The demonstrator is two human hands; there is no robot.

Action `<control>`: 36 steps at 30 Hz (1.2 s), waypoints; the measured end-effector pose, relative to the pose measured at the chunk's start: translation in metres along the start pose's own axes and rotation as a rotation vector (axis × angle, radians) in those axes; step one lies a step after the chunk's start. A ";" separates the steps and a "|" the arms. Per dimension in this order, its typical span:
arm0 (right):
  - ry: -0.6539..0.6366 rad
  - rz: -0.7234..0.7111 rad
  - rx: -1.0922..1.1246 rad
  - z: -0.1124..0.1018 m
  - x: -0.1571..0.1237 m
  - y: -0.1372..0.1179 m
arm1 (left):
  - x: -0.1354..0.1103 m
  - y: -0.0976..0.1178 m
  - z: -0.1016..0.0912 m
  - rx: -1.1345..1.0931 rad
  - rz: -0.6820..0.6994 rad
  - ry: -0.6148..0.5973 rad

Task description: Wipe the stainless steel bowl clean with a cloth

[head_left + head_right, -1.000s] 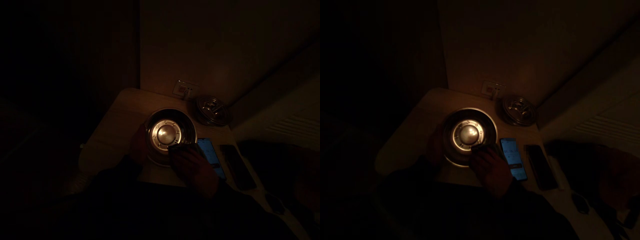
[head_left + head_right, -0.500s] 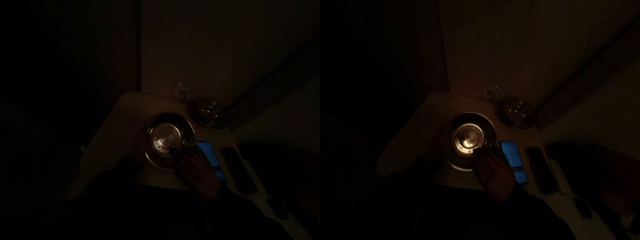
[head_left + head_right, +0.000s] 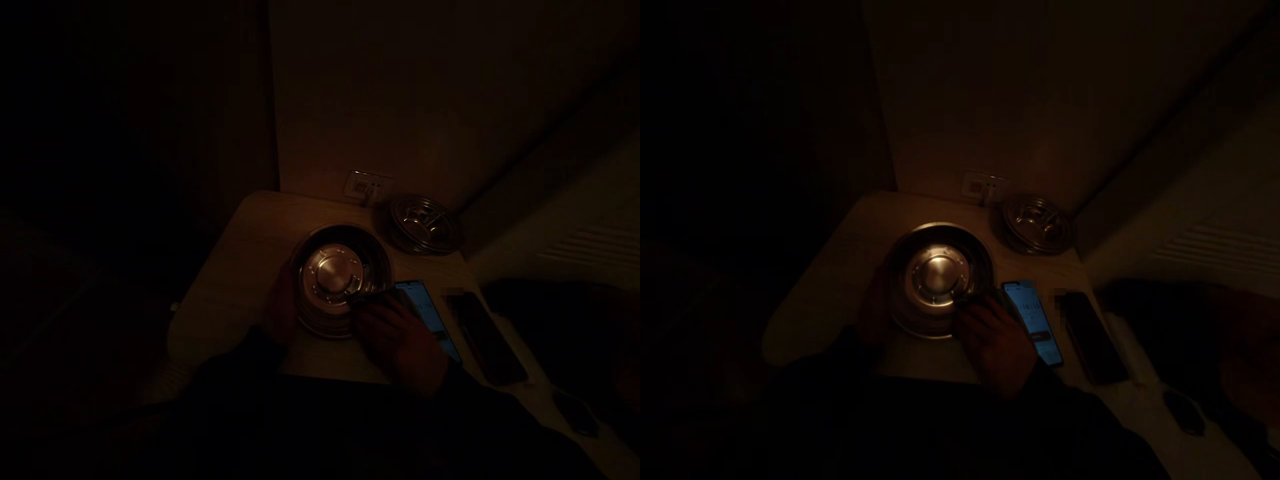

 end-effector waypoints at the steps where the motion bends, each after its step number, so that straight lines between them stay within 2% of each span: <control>1: -0.015 0.007 -0.001 -0.001 -0.002 0.004 | -0.001 0.002 -0.001 0.016 -0.008 0.025; 3: -0.007 0.031 0.022 -0.001 0.000 0.001 | -0.002 0.004 -0.003 0.068 -0.030 0.084; 5: 0.047 0.097 0.072 0.005 0.010 -0.011 | -0.003 0.003 -0.006 0.149 -0.067 0.128; 8: 0.144 0.298 0.161 0.019 0.033 -0.032 | -0.004 -0.006 -0.012 0.287 -0.159 0.162; 10: 0.225 0.389 0.209 0.021 0.043 -0.040 | -0.004 -0.011 -0.017 0.363 -0.179 0.177; 11: 0.226 0.405 0.219 0.021 0.046 -0.042 | -0.003 -0.012 -0.019 0.389 -0.164 0.188; 14: 0.151 0.335 0.193 0.015 0.036 -0.035 | -0.002 -0.011 -0.019 0.381 -0.102 0.181; 18: 0.070 0.237 0.104 0.003 0.011 -0.019 | -0.004 -0.001 -0.009 0.254 -0.072 0.123; 21: 0.083 0.283 0.132 0.011 0.020 -0.024 | -0.005 0.002 -0.007 0.272 -0.100 0.120; 25: 0.190 0.411 0.206 0.024 0.048 -0.041 | -0.005 -0.009 -0.018 0.447 -0.174 0.183; 27: 0.189 0.390 0.194 0.024 0.048 -0.044 | -0.004 -0.012 -0.021 0.448 -0.163 0.199; 33: 0.076 0.193 0.048 0.005 0.008 -0.028 | -0.006 -0.005 -0.010 0.263 -0.154 0.143; 36: 0.101 0.225 0.056 0.013 0.021 -0.034 | -0.007 -0.006 -0.009 0.195 -0.155 0.154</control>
Point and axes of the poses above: each hand's wrist, its own x-axis towards the middle knuckle, its own z-axis out of the palm, y = z × x, the point moved 9 cm from there along x, towards the middle knuckle, and after that the axes turned 5 degrees about -x, right-handed, at the moved point
